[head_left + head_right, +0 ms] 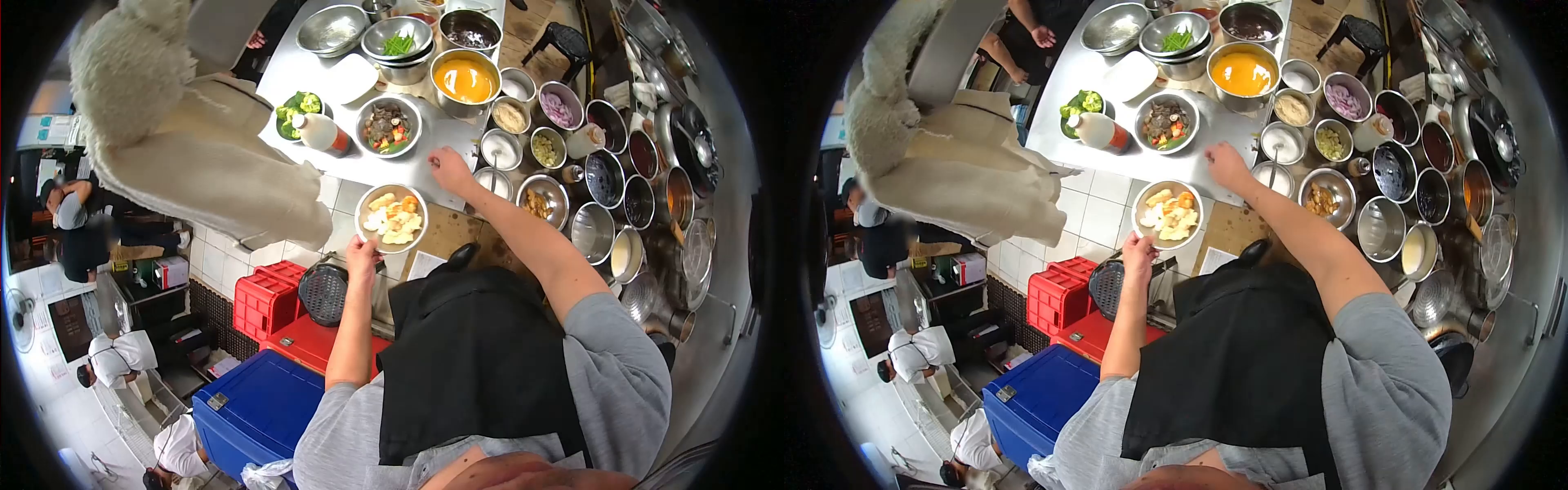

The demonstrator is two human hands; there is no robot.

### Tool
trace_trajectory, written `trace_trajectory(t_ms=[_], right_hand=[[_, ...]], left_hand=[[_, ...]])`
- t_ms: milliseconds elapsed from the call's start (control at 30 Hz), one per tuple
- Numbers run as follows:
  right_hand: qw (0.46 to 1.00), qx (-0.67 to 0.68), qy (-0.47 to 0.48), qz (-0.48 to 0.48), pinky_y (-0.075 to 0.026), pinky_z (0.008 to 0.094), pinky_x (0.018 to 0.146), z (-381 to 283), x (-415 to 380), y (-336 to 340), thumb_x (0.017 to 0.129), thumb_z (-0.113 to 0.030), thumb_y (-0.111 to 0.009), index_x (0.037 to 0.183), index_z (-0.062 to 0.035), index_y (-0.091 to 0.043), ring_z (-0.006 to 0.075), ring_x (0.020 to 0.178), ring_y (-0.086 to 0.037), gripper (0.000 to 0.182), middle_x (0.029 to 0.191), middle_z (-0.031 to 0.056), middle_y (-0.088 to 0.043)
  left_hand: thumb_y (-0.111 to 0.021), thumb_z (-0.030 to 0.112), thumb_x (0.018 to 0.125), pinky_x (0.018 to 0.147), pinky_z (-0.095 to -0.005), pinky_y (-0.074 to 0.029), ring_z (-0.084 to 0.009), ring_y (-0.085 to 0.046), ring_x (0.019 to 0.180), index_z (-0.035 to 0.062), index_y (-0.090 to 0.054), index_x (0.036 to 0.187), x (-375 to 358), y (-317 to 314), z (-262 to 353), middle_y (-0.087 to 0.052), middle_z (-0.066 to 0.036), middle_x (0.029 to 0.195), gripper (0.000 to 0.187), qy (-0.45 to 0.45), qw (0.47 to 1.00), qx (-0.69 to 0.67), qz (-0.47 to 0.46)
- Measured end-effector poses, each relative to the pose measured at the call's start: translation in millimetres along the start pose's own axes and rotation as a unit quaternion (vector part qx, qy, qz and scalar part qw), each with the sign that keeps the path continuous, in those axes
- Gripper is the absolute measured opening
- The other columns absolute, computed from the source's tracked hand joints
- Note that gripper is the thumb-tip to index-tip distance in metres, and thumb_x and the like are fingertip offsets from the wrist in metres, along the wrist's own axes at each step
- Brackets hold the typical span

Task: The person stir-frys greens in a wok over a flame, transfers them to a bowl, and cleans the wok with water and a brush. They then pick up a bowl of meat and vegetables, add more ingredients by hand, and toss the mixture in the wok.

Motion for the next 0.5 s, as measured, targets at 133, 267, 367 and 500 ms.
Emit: trace_trajectory(t_ms=[133, 267, 367, 500], right_hand=[[0.963, 0.259, 0.012, 0.070, -0.051, 0.0360, 0.077, -32, 44, 20, 0.086, -0.016, -0.064, 0.109, -0.0025, -0.064, 0.0266, 0.082, -0.063, 0.027, 0.096, 0.0163, -0.067], [0.955, 0.229, 0.017, 0.187, -0.051, 0.0303, 0.075, -33, 57, 54, 0.089, -0.019, -0.064, 0.117, -0.0031, -0.063, 0.0153, 0.082, -0.062, 0.032, 0.097, 0.0080, -0.068], [0.937, 0.348, 0.000, 0.023, -0.050, 0.0353, 0.082, -46, -3, 71, 0.088, -0.018, -0.061, 0.113, -0.0022, -0.065, 0.0200, 0.089, -0.063, 0.029, 0.104, 0.0128, -0.068], [0.909, 0.328, 0.011, -0.257, -0.046, 0.0322, 0.094, -45, -155, 66, 0.091, -0.034, -0.063, 0.129, -0.0048, -0.057, 0.0156, 0.107, -0.058, 0.048, 0.120, 0.0098, -0.064]], left_hand=[[-0.063, 0.007, 0.085, 0.051, -0.0237, -0.050, -0.0120, -0.062, 0.059, 0.0058, -0.059, 0.092, 27, -44, -19, -0.065, -0.005, 0.077, 0.009, 0.018, 0.998, 0.046, -0.031], [-0.067, 0.011, 0.085, 0.048, -0.0264, -0.051, -0.0144, -0.059, 0.054, 0.0051, -0.055, 0.093, 57, -97, -32, -0.062, -0.006, 0.077, 0.016, 0.042, 0.998, -0.013, -0.049], [-0.066, 0.017, 0.088, 0.051, -0.0286, -0.052, -0.0174, -0.059, 0.056, 0.0058, -0.051, 0.098, 80, -118, -26, -0.061, -0.007, 0.081, 0.021, 0.047, 0.995, -0.055, -0.069], [-0.060, 0.025, 0.093, 0.059, -0.0340, -0.052, -0.0224, -0.061, 0.071, 0.0054, -0.050, 0.109, 120, -115, 10, -0.061, -0.011, 0.091, 0.027, 0.057, 0.997, -0.050, -0.005]])
Point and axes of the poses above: each hand's wrist, its own x-axis towards the middle knuckle, its own y-axis out of the back of the hand, z = x × y, the point moved 6 cm from there along x, towards the middle knuckle
